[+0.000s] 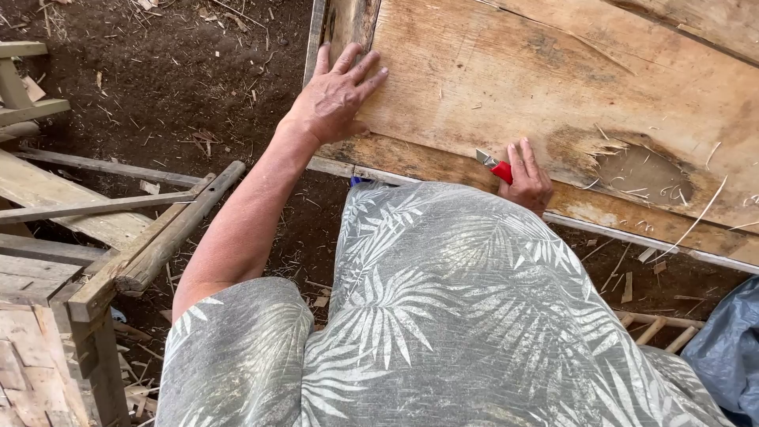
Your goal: Measuring, cutting, and fitting thin wood strips onto a wooden frame using a utility knife and ruler.
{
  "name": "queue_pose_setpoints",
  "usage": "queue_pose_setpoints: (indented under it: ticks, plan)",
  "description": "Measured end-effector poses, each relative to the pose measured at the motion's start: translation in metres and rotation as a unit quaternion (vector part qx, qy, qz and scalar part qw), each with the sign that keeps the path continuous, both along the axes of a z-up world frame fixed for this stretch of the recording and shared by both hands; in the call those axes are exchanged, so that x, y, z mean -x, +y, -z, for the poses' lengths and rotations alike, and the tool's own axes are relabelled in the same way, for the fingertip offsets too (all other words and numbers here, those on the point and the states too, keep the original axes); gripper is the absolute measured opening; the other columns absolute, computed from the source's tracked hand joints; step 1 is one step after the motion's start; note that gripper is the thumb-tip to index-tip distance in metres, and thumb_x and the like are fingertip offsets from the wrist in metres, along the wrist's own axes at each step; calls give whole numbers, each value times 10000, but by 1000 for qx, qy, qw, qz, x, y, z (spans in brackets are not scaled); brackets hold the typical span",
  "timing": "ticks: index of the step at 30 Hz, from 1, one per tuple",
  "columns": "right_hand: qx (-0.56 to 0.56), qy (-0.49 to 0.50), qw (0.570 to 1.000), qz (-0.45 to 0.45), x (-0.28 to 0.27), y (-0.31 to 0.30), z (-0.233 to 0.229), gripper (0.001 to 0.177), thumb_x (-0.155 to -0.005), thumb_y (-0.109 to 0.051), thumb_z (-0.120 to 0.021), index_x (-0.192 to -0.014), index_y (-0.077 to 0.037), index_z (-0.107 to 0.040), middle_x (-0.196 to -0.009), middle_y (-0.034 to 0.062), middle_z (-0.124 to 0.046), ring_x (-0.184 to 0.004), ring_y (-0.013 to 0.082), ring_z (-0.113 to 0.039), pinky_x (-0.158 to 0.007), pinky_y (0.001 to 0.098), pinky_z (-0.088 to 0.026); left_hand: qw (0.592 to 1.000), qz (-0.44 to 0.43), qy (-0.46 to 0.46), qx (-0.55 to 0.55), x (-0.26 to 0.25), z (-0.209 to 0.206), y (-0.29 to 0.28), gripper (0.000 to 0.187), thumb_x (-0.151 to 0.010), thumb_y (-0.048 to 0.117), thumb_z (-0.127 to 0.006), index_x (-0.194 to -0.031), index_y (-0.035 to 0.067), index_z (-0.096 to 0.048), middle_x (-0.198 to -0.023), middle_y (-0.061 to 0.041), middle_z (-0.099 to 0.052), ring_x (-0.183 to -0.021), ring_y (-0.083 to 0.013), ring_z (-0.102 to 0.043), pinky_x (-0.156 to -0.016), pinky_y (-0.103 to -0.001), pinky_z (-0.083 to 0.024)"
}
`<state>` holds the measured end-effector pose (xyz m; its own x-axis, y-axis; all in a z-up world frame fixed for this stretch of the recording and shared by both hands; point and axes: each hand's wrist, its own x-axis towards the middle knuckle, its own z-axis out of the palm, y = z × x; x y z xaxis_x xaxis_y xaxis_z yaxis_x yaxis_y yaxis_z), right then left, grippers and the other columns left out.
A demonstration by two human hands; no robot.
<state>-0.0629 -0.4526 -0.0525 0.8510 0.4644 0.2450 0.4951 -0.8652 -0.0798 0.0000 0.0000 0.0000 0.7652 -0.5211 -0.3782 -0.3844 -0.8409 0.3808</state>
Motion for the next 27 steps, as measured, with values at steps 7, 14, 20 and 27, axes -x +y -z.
queue_pose_setpoints:
  ticks: [7, 14, 20, 27]
  plan:
    - [-17, -2, 1000, -5, 1, 10, -9, 380, -922, -48, -745, -1301, -40, -750, -1387, 147, -691, -1105, 307, -771, -727, 411, -599, 998, -1, -68, 16, 4, 3, -1, 952, -743, 472, -809, -1558, 134, -452, -1652, -142, -308, -1482, -429, -240, -1089, -782, -249]
    - [-34, 33, 997, 63, 0, 13, -12, 321, -955, -211, -878, -1246, -123, -777, -1408, 105, -679, -885, 287, -780, -688, 397, -603, 999, 0, -41, 11, 5, -4, -2, 944, -782, 441, -796, -1582, 132, -402, -1653, -159, -276, -1495, -419, -203, -1114, -779, -223]
    - [-46, 40, 998, 28, -9, 7, -11, 315, -933, -203, -889, -1210, -106, -776, -1395, 145, -679, -1063, 330, -772, -769, 412, -648, 999, -25, 40, -24, -1, -14, -7, 918, -851, 448, -728, -1627, 232, -286, -1700, -147, -115, -1548, -383, -93, -1183, -720, -91]
    - [-43, 64, 996, 45, -11, 16, -23, 272, -953, -199, -857, -1195, -123, -758, -1437, 133, -645, -1175, 349, -723, -812, 447, -627, 993, -90, -72, -30, 8, 29, -51, 630, -1011, 178, -484, -1616, 144, -314, -1698, -171, -175, -1551, -373, -175, -1218, -674, -50]
